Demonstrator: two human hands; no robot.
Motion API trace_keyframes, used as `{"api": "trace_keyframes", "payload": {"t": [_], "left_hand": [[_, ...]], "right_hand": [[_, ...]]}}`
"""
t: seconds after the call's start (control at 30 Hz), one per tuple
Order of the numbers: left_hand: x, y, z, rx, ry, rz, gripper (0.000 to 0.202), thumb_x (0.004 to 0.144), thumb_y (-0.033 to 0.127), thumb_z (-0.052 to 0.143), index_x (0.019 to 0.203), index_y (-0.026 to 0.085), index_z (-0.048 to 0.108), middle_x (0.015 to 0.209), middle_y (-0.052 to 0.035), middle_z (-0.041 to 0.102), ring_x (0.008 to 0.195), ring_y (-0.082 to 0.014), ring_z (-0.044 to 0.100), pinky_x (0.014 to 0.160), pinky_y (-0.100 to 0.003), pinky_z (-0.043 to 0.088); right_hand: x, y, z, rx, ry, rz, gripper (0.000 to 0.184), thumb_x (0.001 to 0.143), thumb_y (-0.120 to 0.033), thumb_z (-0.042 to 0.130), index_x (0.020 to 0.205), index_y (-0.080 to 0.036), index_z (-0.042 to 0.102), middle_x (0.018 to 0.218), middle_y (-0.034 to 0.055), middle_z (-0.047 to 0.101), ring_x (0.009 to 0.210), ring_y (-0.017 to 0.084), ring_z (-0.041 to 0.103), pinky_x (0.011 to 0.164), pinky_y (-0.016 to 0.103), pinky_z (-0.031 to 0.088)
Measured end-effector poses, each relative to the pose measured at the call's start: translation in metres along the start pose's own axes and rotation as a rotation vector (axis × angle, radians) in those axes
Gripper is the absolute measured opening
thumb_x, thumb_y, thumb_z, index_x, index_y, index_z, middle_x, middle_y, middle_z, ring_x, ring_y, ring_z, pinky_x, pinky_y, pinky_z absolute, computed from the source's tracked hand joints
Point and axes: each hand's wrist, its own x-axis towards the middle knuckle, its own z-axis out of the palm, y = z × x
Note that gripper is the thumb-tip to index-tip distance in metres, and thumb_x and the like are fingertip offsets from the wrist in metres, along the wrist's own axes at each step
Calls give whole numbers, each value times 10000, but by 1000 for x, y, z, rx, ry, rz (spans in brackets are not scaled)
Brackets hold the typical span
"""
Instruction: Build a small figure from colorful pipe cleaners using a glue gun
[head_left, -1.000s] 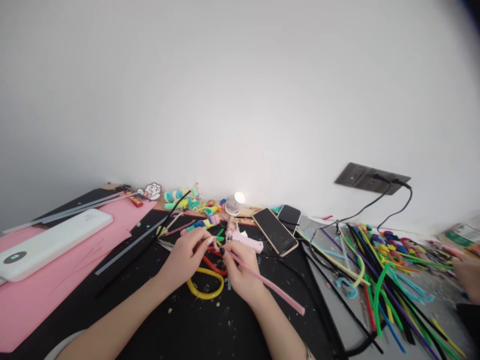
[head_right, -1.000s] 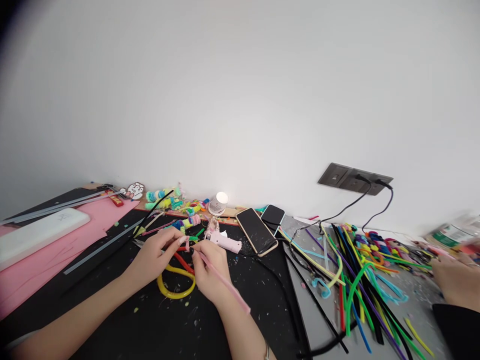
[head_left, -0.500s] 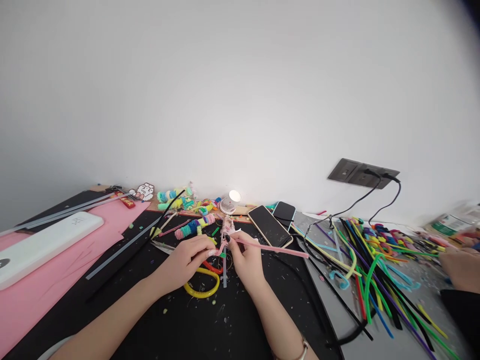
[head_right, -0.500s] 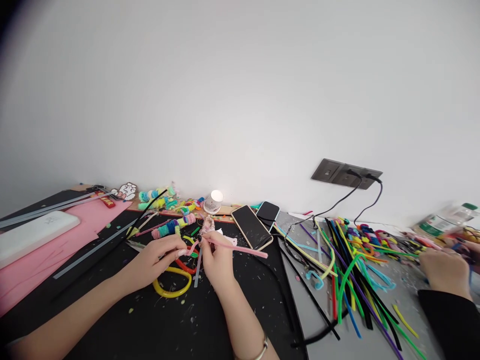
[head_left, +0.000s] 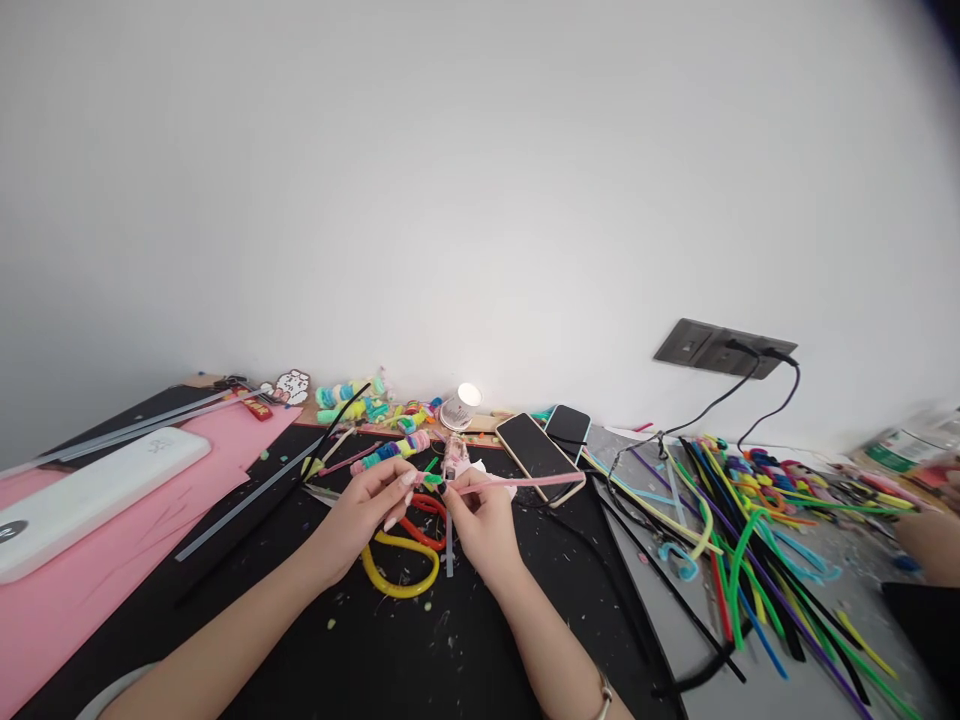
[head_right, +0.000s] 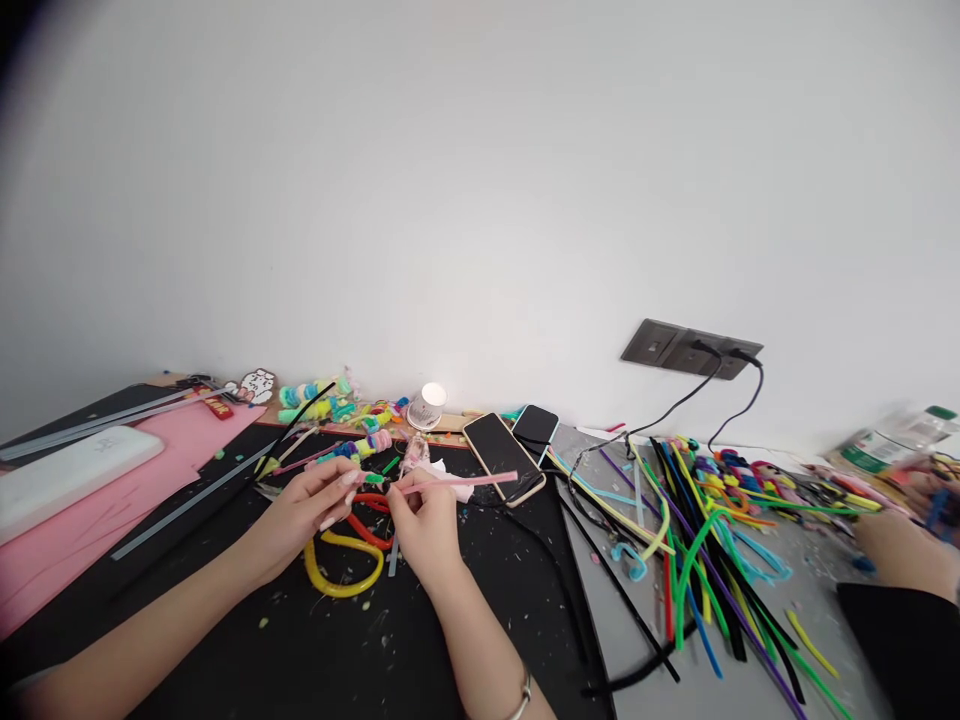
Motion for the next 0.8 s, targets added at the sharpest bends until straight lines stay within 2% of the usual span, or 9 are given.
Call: {"api": "trace_keyframes", "payload": {"t": [0.1, 0.27, 0.43, 0.6, 0.8], "left_hand": [[0, -1, -1, 22, 60, 2, 304, 910, 456, 526, 770, 186, 536, 596, 81, 407, 473, -71, 308, 528, -241, 254], [-2, 0, -2, 212, 113, 16, 312, 919, 471, 480, 797, 194, 554, 508, 90, 349, 471, -106, 325, 518, -246, 265], [-1, 2, -3, 439, 159, 120, 299, 926, 442, 463, 784, 197, 560, 620, 40, 486, 544, -138, 437, 544, -264, 341], [-1, 0, -4, 624, 140, 233, 277, 950, 375, 442, 786, 200, 581, 749, -9, 612, 679, -177, 558, 635, -284, 410], [-1, -1, -5, 784, 84, 348, 256, 962, 302, 413, 774, 202, 555, 716, -4, 578, 666, -174, 540, 635, -287, 401]], "right_hand": [[-3, -3, 1, -46, -40, -79, 194, 833, -261, 554, 657, -183, 580, 569, -25, 502, 516, 115, 414, 502, 234, 311], [-7, -12, 1, -122, -132, -161, 188, 825, -189, 516, 645, -182, 570, 589, -19, 538, 553, 119, 466, 552, 236, 343], [-8, -16, 0, -161, -144, -178, 195, 820, -167, 489, 633, -183, 540, 595, -17, 540, 550, 118, 476, 550, 236, 336], [-7, -15, -2, -159, -98, -222, 201, 847, -194, 485, 663, -181, 564, 588, -18, 539, 551, 123, 478, 552, 240, 338], [-7, -16, -3, -81, -72, -181, 215, 863, -211, 487, 688, -176, 605, 610, -8, 563, 577, 131, 508, 576, 236, 376]]}}
